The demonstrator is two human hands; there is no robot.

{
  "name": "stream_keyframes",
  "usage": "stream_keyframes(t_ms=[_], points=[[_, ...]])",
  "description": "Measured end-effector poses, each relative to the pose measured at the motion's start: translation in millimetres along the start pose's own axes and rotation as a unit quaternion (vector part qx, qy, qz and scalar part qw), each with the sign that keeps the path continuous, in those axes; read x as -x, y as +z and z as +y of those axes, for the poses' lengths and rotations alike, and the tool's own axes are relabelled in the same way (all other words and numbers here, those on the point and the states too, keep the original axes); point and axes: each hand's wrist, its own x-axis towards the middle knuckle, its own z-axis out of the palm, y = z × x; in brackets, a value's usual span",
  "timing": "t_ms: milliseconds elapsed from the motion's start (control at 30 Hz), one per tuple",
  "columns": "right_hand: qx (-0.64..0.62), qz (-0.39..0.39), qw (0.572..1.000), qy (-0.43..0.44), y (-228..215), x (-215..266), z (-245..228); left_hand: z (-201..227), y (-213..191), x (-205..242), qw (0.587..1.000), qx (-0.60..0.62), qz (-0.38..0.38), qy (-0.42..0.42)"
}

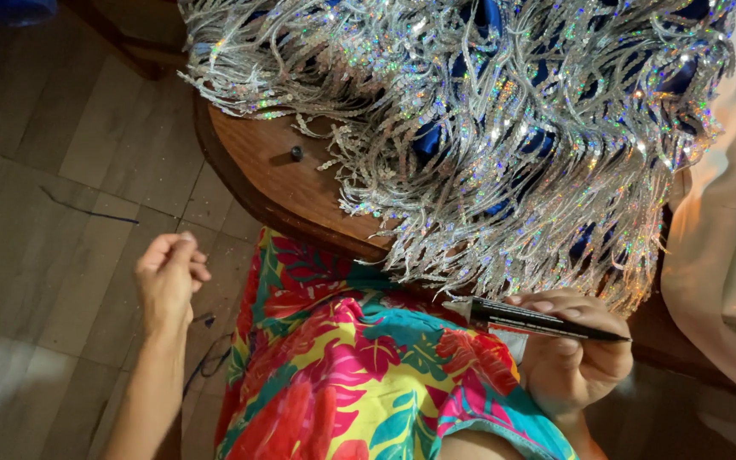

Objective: The person applies glue from a tube to the base of silver fringe on a blue garment and presses the fringe into place. The person works methodically along the hem, handling individual fringe strands and smoothing them down after gluing.

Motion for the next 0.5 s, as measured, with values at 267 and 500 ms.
stream_keyframes(t_ms=[267,500], points=[[-0.01,0.011,1.0,0.01,-8,3,3,-35,5,-16,0.997,0.03,0.06,-0.045],[-0.015,0.014,1.0,0.008,-11,3,5,-38,3,-14,0.997,-0.029,0.0,-0.067]])
